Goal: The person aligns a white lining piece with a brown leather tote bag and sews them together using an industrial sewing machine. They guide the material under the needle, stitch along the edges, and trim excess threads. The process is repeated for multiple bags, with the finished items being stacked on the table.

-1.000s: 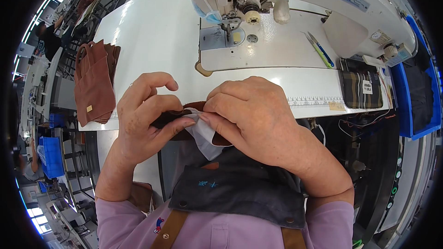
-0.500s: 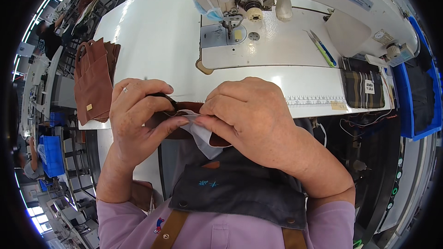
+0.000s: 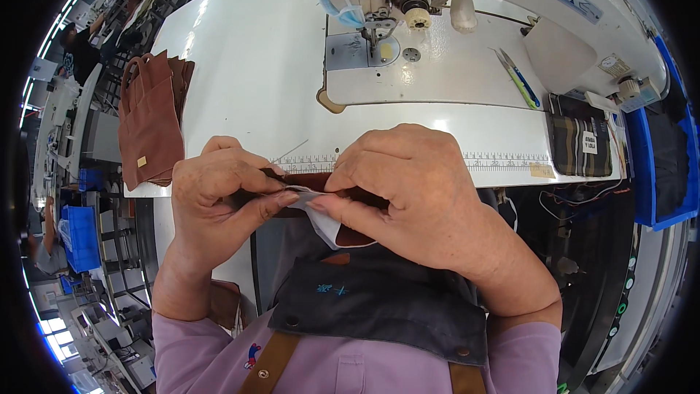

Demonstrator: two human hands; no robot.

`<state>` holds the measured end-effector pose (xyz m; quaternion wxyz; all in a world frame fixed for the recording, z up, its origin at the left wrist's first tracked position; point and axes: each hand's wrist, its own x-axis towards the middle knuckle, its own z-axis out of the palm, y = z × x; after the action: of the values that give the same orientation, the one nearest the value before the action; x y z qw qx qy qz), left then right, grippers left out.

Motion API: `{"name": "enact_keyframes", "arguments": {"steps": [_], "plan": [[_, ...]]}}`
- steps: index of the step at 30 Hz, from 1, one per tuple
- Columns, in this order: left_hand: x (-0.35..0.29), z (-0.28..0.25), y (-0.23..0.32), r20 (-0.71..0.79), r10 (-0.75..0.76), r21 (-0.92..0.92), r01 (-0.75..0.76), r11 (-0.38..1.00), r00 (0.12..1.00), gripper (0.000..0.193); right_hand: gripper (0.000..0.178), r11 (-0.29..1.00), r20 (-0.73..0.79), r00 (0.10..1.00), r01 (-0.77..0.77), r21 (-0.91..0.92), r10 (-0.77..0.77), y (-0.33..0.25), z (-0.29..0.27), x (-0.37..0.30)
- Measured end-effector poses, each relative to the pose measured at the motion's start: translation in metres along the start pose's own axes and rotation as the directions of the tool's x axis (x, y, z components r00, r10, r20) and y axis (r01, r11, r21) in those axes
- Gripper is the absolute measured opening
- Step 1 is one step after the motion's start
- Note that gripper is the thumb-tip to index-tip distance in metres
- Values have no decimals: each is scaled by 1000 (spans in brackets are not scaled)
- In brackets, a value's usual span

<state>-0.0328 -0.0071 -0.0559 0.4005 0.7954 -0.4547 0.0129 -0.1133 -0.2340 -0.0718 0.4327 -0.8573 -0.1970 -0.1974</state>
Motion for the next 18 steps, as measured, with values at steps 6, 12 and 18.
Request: {"name": "enact_keyframes", "arguments": {"steps": [6,12,18], "plan": [[-4,2,-3,-12,-3,-91,2,996,1000,19,22,1000,-2,1000,17,-5,-17,-1,1,0],[-6,5,-4,-38,-58,-190,50,980,998,22,23,1000,8,1000,24,-16,-24,0,2,1],[-5,4,-7,-35,3,-150,-8,989,999,26,24,999,11,999,39,-10,-39,-1,4,2]]}}
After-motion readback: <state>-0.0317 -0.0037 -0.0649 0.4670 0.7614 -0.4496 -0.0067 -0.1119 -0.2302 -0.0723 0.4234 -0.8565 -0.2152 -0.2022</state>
